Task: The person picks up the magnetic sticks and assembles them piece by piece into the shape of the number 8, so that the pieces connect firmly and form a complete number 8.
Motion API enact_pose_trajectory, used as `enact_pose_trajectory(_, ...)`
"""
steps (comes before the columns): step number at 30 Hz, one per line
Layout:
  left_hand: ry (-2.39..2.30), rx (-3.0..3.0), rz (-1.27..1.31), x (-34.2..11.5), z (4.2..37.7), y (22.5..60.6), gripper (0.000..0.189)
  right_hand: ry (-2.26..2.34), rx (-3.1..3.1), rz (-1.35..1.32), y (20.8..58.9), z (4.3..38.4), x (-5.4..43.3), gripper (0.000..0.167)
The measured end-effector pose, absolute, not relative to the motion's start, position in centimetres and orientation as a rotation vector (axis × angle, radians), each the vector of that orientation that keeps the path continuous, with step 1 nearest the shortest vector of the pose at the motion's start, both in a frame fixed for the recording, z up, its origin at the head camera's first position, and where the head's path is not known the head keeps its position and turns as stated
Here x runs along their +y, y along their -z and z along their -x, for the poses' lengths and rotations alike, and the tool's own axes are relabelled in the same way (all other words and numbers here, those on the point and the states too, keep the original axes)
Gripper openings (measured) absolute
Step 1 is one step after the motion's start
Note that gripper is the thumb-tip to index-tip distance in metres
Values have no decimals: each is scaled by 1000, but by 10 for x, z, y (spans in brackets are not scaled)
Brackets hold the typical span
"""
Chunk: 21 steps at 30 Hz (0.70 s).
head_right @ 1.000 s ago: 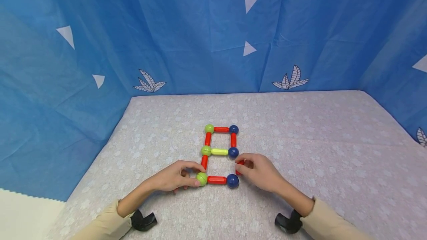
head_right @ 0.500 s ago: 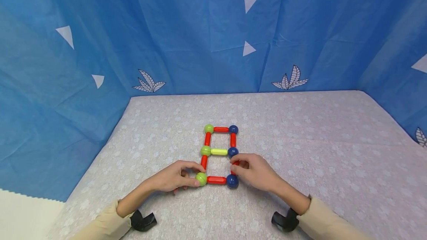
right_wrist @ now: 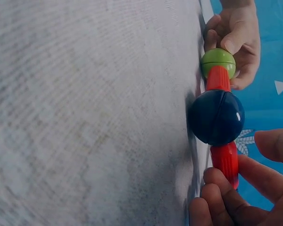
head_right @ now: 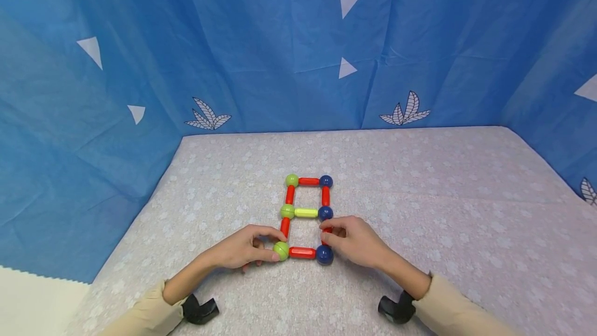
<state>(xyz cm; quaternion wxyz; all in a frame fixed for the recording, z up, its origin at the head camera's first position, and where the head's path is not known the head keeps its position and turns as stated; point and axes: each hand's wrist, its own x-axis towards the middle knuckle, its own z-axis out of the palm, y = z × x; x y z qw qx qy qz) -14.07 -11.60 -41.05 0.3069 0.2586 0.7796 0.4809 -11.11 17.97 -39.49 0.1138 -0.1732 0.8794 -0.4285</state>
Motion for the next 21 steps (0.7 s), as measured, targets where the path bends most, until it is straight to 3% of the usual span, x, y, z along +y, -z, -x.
enact_pose_trajectory(21, -1264, 2065, -681, -118, 142, 411, 30, 1238, 2551, 560, 397, 112, 177, 31)
